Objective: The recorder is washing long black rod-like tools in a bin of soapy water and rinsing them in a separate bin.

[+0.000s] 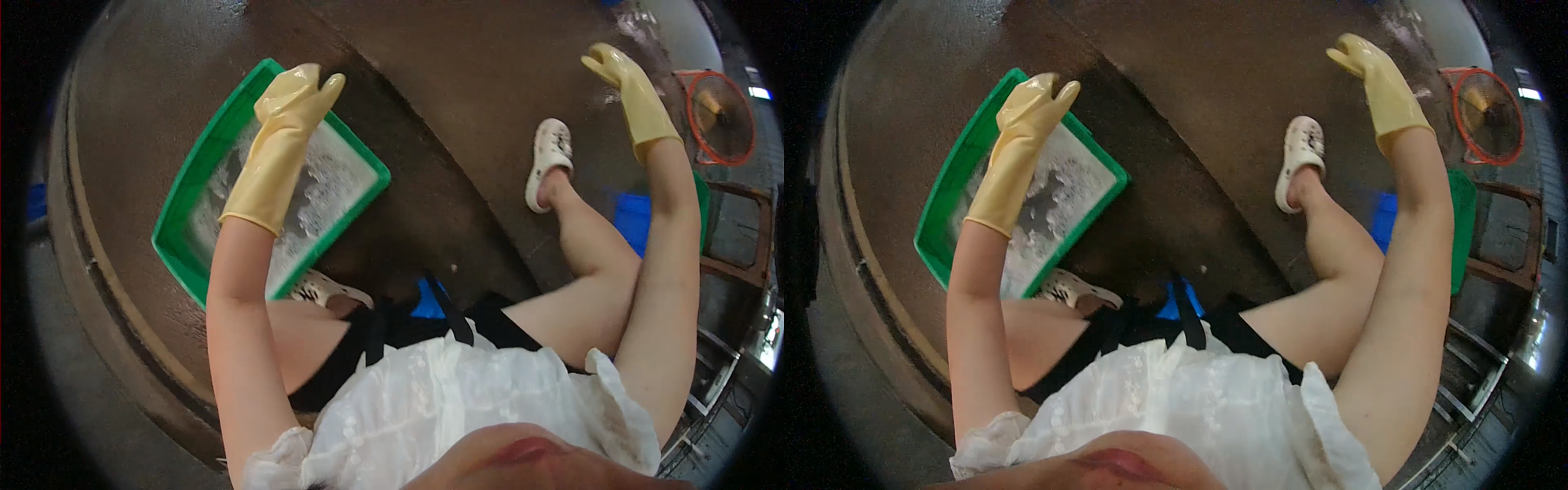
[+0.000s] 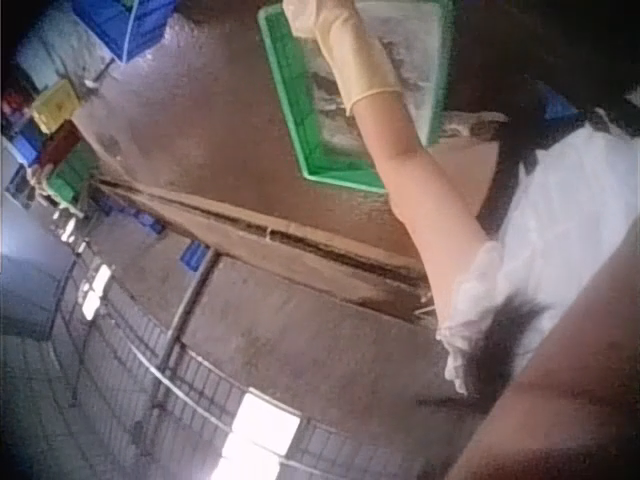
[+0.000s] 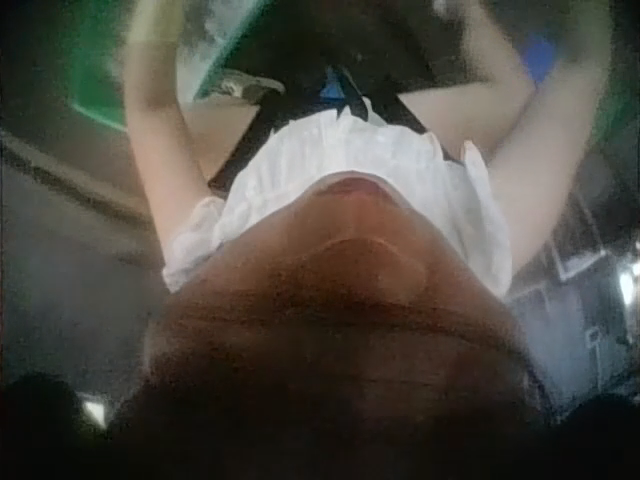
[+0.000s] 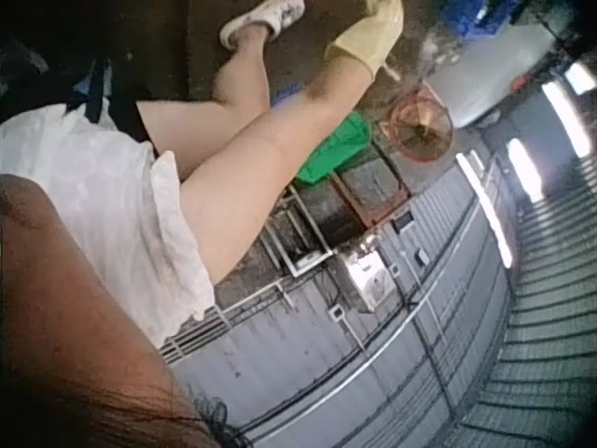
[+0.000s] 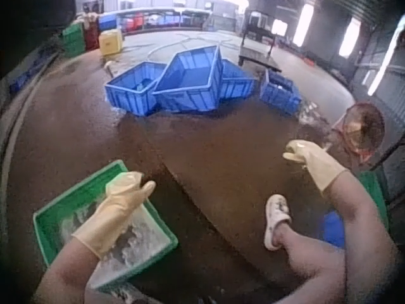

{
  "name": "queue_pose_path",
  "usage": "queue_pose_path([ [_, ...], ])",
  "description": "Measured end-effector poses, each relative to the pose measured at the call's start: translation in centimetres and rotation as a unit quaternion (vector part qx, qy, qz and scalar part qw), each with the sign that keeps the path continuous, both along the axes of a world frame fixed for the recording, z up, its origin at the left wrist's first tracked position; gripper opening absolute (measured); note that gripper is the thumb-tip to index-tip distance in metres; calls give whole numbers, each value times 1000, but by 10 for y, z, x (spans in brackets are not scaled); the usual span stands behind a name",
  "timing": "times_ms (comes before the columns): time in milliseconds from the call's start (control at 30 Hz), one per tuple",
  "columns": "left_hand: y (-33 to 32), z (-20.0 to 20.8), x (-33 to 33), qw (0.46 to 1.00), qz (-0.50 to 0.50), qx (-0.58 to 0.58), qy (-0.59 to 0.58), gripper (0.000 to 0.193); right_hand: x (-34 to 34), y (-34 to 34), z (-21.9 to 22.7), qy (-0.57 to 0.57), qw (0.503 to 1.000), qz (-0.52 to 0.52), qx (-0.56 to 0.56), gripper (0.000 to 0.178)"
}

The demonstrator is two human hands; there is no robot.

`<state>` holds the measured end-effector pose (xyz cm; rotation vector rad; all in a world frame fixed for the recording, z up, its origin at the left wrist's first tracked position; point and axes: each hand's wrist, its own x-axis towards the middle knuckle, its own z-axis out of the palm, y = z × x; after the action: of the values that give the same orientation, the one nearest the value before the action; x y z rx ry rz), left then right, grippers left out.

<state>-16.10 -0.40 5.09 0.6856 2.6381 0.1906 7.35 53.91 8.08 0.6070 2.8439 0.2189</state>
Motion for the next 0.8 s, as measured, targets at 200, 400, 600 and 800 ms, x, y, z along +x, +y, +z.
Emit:
queue_pose_path([
  [200,110,-71,-58,959,-197,58,195,42,-138,-28,-122,-23,999,37,-31,61],
  [400,175,-106,-54,950,-257,118,132,48,-173,-43,-148,-136,989,7,-55,59],
  [600,162,-125,-68,978,-207,22,-1,52,-176,85,-123,-126,990,32,50,54],
  [800,248,-84,-90,963,-104,-184,-165,59,-198,251,-109,-34,992,-55,108,44],
])
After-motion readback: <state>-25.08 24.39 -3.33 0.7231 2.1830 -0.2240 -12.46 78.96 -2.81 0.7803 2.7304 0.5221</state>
